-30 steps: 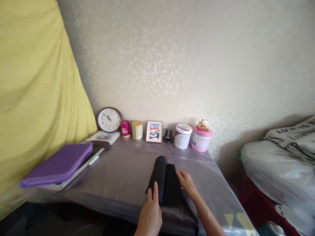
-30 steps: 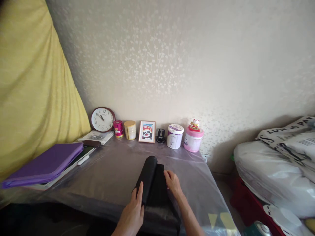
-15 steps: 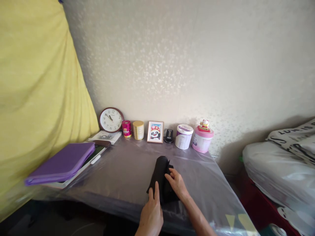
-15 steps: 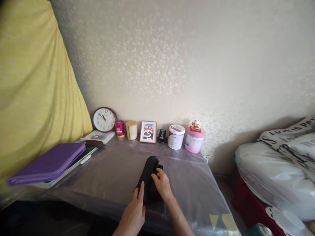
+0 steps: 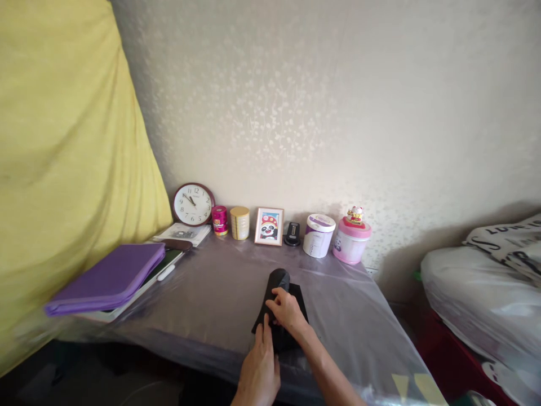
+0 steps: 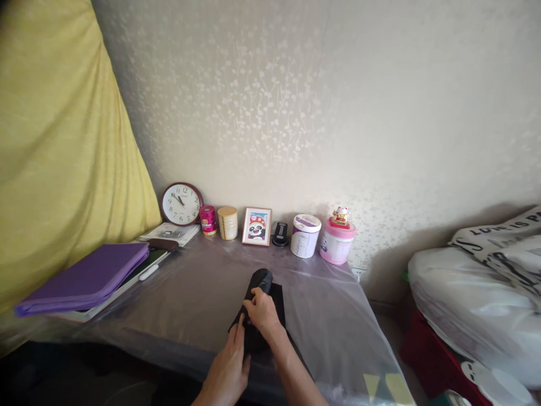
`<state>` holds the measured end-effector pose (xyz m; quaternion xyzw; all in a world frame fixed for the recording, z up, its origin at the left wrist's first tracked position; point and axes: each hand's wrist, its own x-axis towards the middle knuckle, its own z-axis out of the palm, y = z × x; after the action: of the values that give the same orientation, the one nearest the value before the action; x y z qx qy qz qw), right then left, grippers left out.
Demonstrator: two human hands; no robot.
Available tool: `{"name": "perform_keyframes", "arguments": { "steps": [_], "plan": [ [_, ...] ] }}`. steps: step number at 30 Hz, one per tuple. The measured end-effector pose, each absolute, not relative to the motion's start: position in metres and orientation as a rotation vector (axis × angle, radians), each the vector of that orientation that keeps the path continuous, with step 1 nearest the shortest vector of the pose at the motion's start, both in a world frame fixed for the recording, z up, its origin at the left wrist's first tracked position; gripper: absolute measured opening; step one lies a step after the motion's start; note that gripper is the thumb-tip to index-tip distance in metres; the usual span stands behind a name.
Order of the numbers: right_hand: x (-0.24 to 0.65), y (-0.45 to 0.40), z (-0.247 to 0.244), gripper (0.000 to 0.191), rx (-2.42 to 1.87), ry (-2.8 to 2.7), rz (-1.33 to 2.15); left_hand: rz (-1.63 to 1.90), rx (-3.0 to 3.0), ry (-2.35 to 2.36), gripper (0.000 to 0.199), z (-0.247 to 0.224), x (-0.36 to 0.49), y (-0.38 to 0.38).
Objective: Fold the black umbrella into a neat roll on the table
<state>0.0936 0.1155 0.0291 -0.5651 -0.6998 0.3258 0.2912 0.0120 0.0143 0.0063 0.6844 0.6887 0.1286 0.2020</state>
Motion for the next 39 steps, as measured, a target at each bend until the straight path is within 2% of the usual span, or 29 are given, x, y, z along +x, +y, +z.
{"name": "perform_keyframes", "arguments": {
  "steps": [6,10,12,22,33,39],
  "plan": [
    [0.092,0.114,0.032,0.019,-1.388,-2.030,0.831,0.525,1.909,1.913,0.081,0.004,0.010,0.011],
    [0.096,0.117,0.027,0.026,-1.293,-1.924,1.129,0.433,1.905,1.928,0.071,0.004,0.011,0.011],
    [0.098,0.115,0.027,0.026,-1.234,-1.920,1.164,0.424,1.907,1.930,0.068,0.003,0.011,0.012],
    [0.121,0.102,0.016,0.027,-0.867,-2.171,0.419,0.335,1.871,1.937,0.065,-0.003,0.009,0.018],
    [0.109,0.183,0.002,0.031,-1.091,-2.269,0.318,0.250,1.768,1.892,0.074,0.000,0.005,0.024],
    [0.118,0.198,0.007,0.030,-1.361,-1.999,0.124,0.211,1.740,1.972,0.075,0.000,0.008,0.027]
  ]
}}
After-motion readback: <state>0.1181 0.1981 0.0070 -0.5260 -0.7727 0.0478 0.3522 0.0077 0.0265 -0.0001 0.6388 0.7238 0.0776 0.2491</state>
